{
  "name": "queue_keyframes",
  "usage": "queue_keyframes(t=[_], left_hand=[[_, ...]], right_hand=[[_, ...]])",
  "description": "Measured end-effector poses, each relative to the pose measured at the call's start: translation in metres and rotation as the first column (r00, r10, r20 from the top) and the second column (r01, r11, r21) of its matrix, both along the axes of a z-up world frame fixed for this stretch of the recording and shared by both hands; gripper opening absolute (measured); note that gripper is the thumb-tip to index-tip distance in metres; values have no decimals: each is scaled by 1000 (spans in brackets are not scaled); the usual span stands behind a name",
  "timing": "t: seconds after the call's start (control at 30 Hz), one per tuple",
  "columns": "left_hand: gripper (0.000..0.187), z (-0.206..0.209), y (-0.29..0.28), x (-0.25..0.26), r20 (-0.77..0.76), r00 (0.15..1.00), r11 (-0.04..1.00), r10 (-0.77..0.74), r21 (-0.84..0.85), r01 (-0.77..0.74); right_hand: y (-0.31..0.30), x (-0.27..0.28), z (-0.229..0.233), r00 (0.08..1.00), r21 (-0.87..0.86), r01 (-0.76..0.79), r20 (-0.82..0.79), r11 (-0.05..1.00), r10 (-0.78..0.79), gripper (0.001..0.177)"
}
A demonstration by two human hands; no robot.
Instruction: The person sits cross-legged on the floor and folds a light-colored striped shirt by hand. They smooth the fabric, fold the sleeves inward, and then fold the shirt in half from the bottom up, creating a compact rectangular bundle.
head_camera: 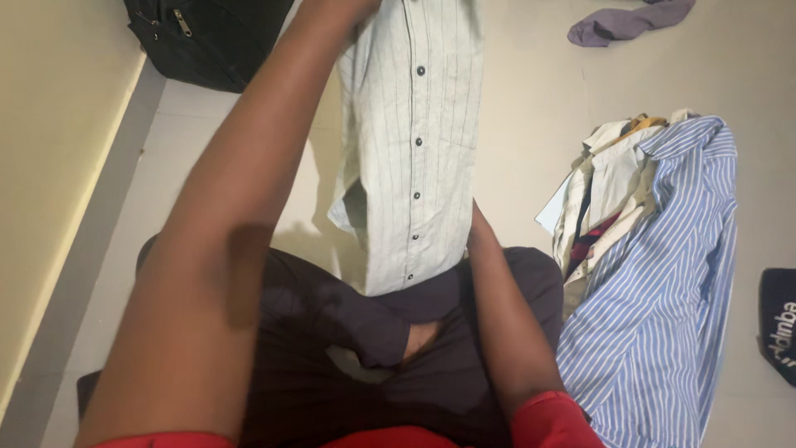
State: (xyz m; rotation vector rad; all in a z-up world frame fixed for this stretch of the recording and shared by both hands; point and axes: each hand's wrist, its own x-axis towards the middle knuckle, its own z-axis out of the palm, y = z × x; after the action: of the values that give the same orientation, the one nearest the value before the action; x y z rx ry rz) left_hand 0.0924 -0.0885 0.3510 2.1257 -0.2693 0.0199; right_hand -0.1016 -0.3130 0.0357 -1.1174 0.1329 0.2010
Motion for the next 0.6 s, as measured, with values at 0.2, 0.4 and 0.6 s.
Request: queue_keyframes(t=[0.2,0.4,0.6], left_hand=[[105,-166,21,-1,206,978,891,7,443,-99],[99,-312,77,-125,-341,938,672,59,708,215],[121,-331,76,-124,-448,892,655,56,691,306]], right_hand=[[3,16,0,977,-961,-140,-174,239,-124,46],[33,18,-3,956,-964,-236,-252,120,-150,62],[12,33,-58,985,-977,-135,-151,167,-85,56]])
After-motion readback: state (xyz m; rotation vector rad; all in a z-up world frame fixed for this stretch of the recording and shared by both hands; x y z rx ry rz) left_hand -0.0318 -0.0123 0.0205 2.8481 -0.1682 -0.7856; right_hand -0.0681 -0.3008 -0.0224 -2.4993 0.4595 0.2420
